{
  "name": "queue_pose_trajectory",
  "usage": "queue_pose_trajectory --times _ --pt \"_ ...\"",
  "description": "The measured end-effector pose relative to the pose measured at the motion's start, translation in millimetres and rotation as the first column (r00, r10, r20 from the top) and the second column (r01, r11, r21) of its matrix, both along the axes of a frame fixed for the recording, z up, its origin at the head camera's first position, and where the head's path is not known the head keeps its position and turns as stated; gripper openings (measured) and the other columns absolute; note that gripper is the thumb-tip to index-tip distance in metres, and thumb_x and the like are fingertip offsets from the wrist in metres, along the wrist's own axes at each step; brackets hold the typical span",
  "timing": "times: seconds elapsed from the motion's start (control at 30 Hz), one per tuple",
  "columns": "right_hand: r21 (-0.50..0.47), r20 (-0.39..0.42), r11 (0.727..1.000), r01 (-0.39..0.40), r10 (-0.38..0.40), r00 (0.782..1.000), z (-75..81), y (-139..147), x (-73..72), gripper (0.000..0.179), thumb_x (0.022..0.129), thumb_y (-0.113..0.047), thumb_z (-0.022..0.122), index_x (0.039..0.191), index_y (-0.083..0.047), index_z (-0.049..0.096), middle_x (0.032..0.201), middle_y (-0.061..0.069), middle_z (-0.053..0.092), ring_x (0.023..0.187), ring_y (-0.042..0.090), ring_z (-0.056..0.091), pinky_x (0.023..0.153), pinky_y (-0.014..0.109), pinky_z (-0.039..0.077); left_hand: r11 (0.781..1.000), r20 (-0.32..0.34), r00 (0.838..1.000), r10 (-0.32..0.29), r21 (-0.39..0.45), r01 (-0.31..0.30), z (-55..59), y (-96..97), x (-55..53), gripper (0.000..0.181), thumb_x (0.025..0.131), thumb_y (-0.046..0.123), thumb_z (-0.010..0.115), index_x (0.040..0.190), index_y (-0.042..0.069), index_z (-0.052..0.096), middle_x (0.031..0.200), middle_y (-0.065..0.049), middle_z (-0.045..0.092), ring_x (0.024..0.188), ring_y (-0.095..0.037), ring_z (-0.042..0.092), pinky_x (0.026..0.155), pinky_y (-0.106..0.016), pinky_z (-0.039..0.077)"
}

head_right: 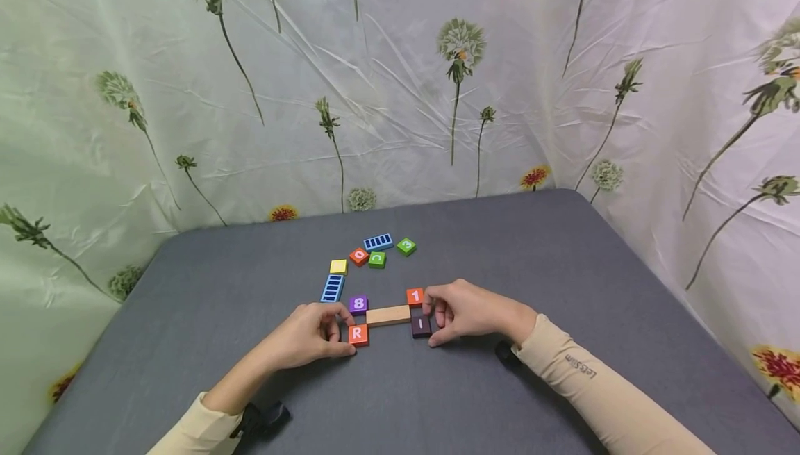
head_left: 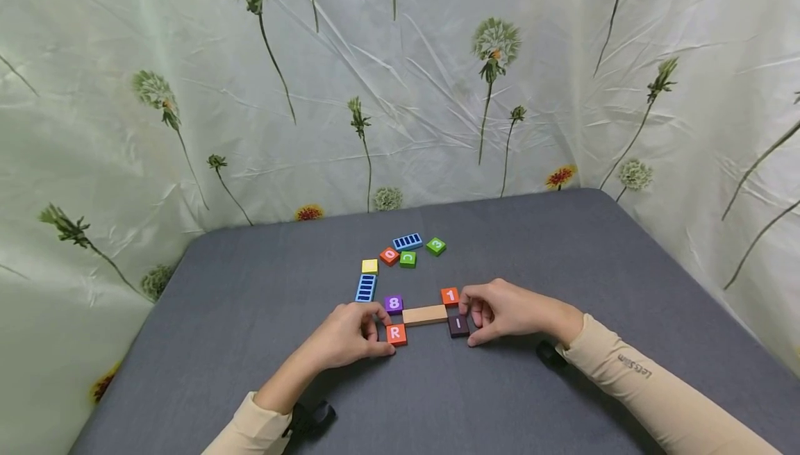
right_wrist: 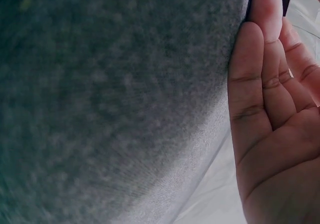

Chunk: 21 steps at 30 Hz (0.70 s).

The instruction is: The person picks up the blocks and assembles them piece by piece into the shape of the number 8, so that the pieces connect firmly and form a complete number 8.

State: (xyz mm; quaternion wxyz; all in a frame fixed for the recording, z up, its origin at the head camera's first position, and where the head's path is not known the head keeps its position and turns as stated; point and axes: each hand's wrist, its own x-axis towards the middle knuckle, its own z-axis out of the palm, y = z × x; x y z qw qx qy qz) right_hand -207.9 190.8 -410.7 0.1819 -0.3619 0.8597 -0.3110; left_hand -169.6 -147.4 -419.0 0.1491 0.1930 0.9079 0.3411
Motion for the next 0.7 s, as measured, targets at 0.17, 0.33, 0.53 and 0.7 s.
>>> queue_pose_trajectory --times 0.17,0.33,0.53,0.7 --pt "-0.012 0.023 1.0 -0.003 0.003 1.0 -1.2 1 -1.2 0.036 0.086 -0.026 0.093 0.107 -0.015 0.066 0.083 -0.007 0.064 0.07 0.0 0.058 0.066 0.021 0.051 1.0 -0.002 1.0 -0.004 0.007 0.004 1.4 -1.1 0.3 0.035 0.083 0.026 0.094 0.105 0.016 0.069 0.069 0.008 0.059 0.064 -0.008 0.051 0.058 -0.024 0.035" --pt "-0.007 0.029 1.0 -0.006 0.006 1.0 -0.6 1 -1.5 0.034 0.087 -0.025 0.092 0.106 -0.014 0.066 0.083 -0.007 0.063 0.071 0.0 0.057 0.066 0.021 0.051 1.0 -0.02 1.0 -0.007 0.028 0.007 5.3 -3.1 0.5 0.034 0.084 0.026 0.093 0.106 0.015 0.07 0.068 0.008 0.06 0.062 -0.007 0.051 0.057 -0.024 0.036" --pt "0.006 0.027 1.0 -0.002 0.002 1.0 -0.8 0 -1.2 0.034 0.086 -0.024 0.092 0.105 -0.014 0.066 0.083 -0.008 0.063 0.071 0.0 0.056 0.066 0.021 0.051 1.0 -0.081 0.997 0.015 0.028 -0.012 16.7 -7.0 -1.9 0.03 0.087 0.026 0.09 0.107 0.013 0.072 0.068 0.009 0.06 0.06 -0.005 0.05 0.057 -0.023 0.039" --pt "0.011 0.026 1.0 0.007 -0.007 1.0 -1.9 1 -0.9 0.034 0.086 -0.025 0.093 0.105 -0.015 0.066 0.082 -0.008 0.063 0.071 0.001 0.057 0.066 0.021 0.051 1.0 -0.129 0.991 0.024 0.006 -0.024 29.6 -9.9 -12.3 0.033 0.089 0.028 0.089 0.111 0.009 0.074 0.071 0.006 0.062 0.062 -0.007 0.052 0.059 -0.025 0.041"
